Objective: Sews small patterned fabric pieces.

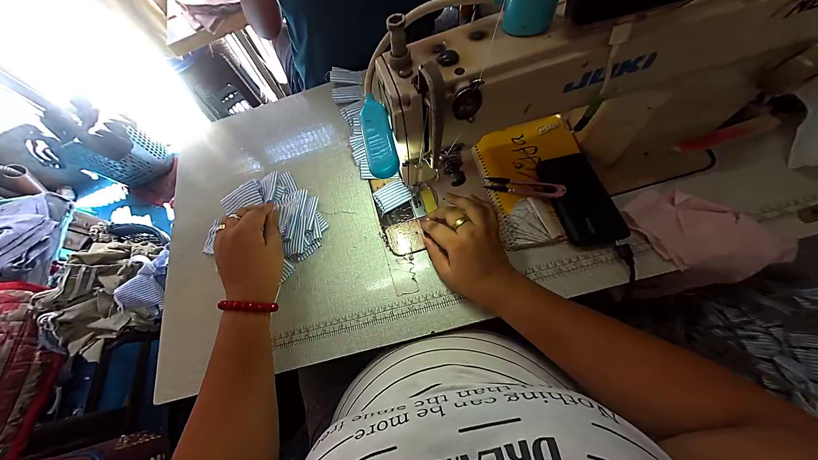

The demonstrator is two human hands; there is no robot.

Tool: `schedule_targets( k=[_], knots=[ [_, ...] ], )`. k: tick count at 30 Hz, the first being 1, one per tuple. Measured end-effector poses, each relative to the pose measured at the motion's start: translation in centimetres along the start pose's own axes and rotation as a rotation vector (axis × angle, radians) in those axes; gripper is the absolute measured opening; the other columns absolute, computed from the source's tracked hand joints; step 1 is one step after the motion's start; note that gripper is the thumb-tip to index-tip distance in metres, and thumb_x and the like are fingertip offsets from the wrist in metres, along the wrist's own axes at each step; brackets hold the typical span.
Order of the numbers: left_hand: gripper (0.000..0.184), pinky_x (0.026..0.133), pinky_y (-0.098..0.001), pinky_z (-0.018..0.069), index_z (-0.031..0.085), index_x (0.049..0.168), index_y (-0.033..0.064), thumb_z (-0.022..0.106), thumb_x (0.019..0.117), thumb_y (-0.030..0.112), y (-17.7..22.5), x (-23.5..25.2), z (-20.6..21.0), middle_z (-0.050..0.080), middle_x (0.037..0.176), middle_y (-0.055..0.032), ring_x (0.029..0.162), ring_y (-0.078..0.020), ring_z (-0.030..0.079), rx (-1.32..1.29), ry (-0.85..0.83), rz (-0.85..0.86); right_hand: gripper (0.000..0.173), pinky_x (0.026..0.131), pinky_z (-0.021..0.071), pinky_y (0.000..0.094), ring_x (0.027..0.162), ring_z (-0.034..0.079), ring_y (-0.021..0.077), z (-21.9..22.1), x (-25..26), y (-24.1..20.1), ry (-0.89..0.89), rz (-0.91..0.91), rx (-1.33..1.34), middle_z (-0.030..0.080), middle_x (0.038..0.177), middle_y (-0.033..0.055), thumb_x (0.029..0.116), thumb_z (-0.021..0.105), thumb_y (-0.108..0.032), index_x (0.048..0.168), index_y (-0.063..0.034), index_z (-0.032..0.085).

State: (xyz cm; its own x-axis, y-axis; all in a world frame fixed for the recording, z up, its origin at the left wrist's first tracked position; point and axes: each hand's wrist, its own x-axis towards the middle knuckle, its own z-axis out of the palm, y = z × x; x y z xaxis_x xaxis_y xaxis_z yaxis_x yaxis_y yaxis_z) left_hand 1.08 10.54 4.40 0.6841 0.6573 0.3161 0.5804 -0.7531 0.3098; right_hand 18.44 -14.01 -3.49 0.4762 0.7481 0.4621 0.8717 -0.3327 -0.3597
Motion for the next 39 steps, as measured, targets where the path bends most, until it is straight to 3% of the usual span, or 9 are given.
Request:
schedule_targets(
  k=[5, 11, 15, 22, 27, 29, 32, 37, 39],
  knots=[
    [0.026, 0.076, -0.025, 0.0568, 0.061, 0.121, 0.0003, 0.066, 0.0989, 0.011, 3.0, -2.0, -0.4, 0.068, 0.093, -0.0024, 0.079, -0.0042, 0.065, -0.669, 0.044, -0.045, 0.027, 0.093, 0.0541, 0.0469, 0.106, 0.066, 0.0289, -1.5, 0.5, -3.3, 0.062, 0.054, 0.397, 0.072, 0.107, 0.0112, 0.0938, 0.065, -0.021, 0.114, -0.0067, 0.076],
    [0.028, 0.079, -0.0251, 0.0588, 0.063, 0.122, 0.0099, 0.066, 0.096, 0.002, 7.7, -5.1, 2.3, 0.068, 0.096, 0.0029, 0.085, -0.006, 0.067, -1.278, -0.167, -0.136, 0.036, 0.086, 0.0605, 0.0278, 0.099, 0.071, 0.011, -3.3, 1.7, -6.3, -0.078, 0.308, 0.989, 0.073, 0.109, 0.0082, 0.0927, 0.075, -0.023, 0.122, -0.0026, 0.069],
    [0.014, 0.08, -0.0264, 0.0589, 0.068, 0.107, 0.013, 0.067, 0.0961, 0.004, 9.0, -6.0, 3.3, 0.068, 0.093, 0.0026, 0.085, -0.0068, 0.067, -1.454, -0.173, -0.203, 0.023, 0.081, 0.0615, 0.0258, 0.09, 0.072, 0.0085, -3.8, 1.8, -6.5, -0.122, 0.431, 1.126, 0.075, 0.102, 0.005, 0.0938, 0.075, -0.015, 0.113, -0.0037, 0.072],
    [0.011, 0.077, -0.0296, 0.062, 0.061, 0.1, 0.0127, 0.064, 0.0978, 0.002, 10.3, -6.6, 4.2, 0.066, 0.089, 0.0016, 0.08, -0.0093, 0.069, -1.434, -0.15, -0.308, 0.006, 0.075, 0.058, 0.0231, 0.083, 0.067, 0.007, -3.3, 1.6, -6.4, -0.042, 0.474, 1.049, 0.067, 0.096, 0.0054, 0.1015, 0.061, -0.008, 0.104, -0.0033, 0.064],
    [0.046, 0.076, -0.0279, 0.061, 0.055, 0.135, 0.0083, 0.072, 0.0932, 0.014, 9.5, -6.0, 3.5, 0.065, 0.111, -0.0029, 0.09, -0.0106, 0.068, -1.207, -0.287, -0.185, 0.012, 0.082, 0.0573, 0.0276, 0.088, 0.068, 0.0103, -3.1, 1.3, -5.2, -0.014, 0.234, 0.704, 0.07, 0.098, 0.0062, 0.101, 0.062, -0.011, 0.11, -0.0046, 0.068],
    [0.033, 0.073, -0.0274, 0.0616, 0.066, 0.126, 0.006, 0.072, 0.0942, 0.01, 9.4, -5.6, 3.2, 0.071, 0.104, -0.0034, 0.084, -0.0108, 0.07, -1.174, -0.323, -0.155, 0.014, 0.082, 0.0581, 0.0282, 0.087, 0.069, 0.0109, -3.1, 1.3, -4.7, -0.016, 0.179, 0.66, 0.071, 0.098, 0.0057, 0.0994, 0.065, -0.012, 0.112, -0.0055, 0.069],
    [0.011, 0.072, -0.0261, 0.0614, 0.069, 0.106, 0.0056, 0.07, 0.0953, 0.004, 9.9, -5.4, 4.0, 0.072, 0.092, -0.0011, 0.077, -0.0088, 0.07, -1.194, -0.265, -0.186, 0.027, 0.064, 0.0549, 0.0232, 0.069, 0.063, 0.0076, -2.9, 1.2, -4.0, -0.06, 0.305, 0.827, 0.068, 0.085, 0.0036, 0.0979, 0.069, -0.014, 0.122, -0.0053, 0.061],
    [0.012, 0.071, -0.0266, 0.0621, 0.067, 0.107, 0.0054, 0.07, 0.0956, 0.004, 10.8, -5.2, 6.3, 0.069, 0.09, -0.0009, 0.075, -0.0087, 0.07, -1.221, -0.221, -0.272, 0.03, 0.064, 0.0587, 0.0277, 0.067, 0.065, 0.0126, -3.0, 0.9, -3.1, -0.066, 0.544, 0.934, 0.067, 0.086, 0.0083, 0.0984, 0.068, -0.008, 0.126, -0.0059, 0.056],
    [0.017, 0.067, -0.0244, 0.0604, 0.064, 0.111, 0.0056, 0.07, 0.0957, 0.005, 10.9, -4.8, 7.2, 0.068, 0.088, -0.0012, 0.072, -0.0068, 0.067, -1.114, -0.221, -0.234, 0.026, 0.054, 0.0492, 0.0264, 0.058, 0.056, 0.013, -2.7, 0.9, -2.4, -0.02, 0.548, 0.816, 0.061, 0.078, 0.0071, 0.0996, 0.066, -0.01, 0.124, -0.0068, 0.058]
  ],
)
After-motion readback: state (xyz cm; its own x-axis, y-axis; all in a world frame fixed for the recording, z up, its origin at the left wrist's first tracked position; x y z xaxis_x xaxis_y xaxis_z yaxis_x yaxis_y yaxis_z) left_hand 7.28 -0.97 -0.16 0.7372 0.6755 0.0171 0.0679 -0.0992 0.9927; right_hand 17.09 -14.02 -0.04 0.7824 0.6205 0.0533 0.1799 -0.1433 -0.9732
